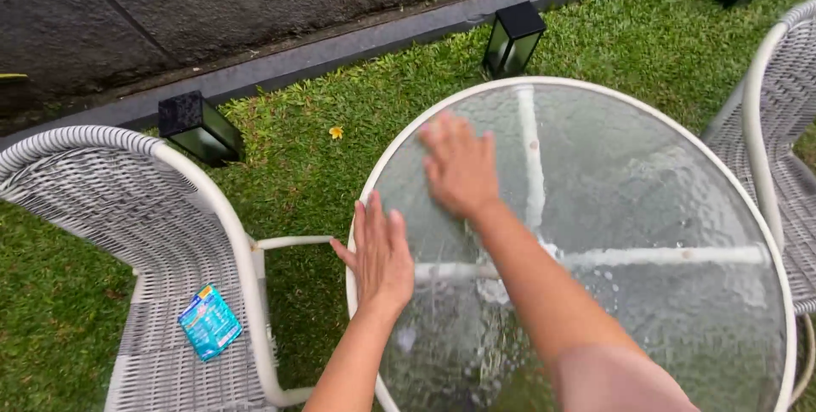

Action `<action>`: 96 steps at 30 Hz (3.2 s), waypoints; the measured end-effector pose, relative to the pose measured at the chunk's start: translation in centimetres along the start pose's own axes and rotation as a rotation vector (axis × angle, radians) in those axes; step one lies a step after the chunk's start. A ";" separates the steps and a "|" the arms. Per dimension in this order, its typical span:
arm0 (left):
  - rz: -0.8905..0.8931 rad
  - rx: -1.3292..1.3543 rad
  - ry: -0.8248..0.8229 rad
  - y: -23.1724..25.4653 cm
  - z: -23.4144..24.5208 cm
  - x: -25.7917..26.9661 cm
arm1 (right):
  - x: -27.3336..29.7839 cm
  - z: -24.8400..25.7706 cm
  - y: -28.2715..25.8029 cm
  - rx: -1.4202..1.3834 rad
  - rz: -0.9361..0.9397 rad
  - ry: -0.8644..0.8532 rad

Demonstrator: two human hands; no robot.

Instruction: Cleaning outdoor glass-top tables and woven chairs using a hose, sponge, and detergent.

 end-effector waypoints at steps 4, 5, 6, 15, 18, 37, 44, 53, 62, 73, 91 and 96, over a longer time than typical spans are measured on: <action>-0.024 -0.299 -0.085 3.2 -1.8 0.8 | -2.3 -0.9 4.0 0.059 -0.129 0.084; -0.136 -0.372 -0.041 3.9 -2.7 0.6 | -2.5 -1.1 4.9 0.058 -0.025 0.098; -0.248 -0.443 0.003 4.7 -3.6 0.4 | -2.6 -1.2 5.9 0.057 0.079 0.112; -0.534 -0.482 0.014 8.6 -7.6 1.3 | 14.4 5.5 32.6 0.139 -0.720 0.180; -0.530 -0.546 0.030 9.7 -8.7 1.5 | 19.0 3.2 34.6 0.234 -0.856 0.270; -0.805 -0.611 -0.165 7.6 -11.4 8.3 | 28.6 7.7 10.4 0.094 -0.461 0.178; -0.865 -0.562 -0.326 3.9 -8.8 9.8 | 35.4 9.2 11.7 0.196 -0.841 0.177; -0.814 -0.541 -0.370 0.1 -4.5 11.9 | 39.1 9.7 3.6 0.089 -0.672 0.052; -0.739 -0.617 -0.400 0.2 -1.2 13.2 | 38.0 8.4 -8.9 0.053 -0.564 0.012; -0.344 0.366 -0.231 -5.8 -1.4 7.2 | 30.0 3.9 -16.7 0.106 -0.362 0.007; -0.537 -0.616 -0.107 1.6 -2.3 5.2 | 25.0 6.5 -2.9 -0.037 -0.496 0.010; -0.618 -0.550 -0.147 5.3 -6.1 3.2 | 21.7 9.3 10.8 0.081 -0.462 0.109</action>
Point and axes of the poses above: each hand's wrist, its own x-axis away from the middle knuckle, its own z-axis out of the back of the hand, y = z × x, the point moved 2 cm from there along -x, towards the middle knuckle, and after that the axes turned 6 degrees about z, right-handed, at the moved point
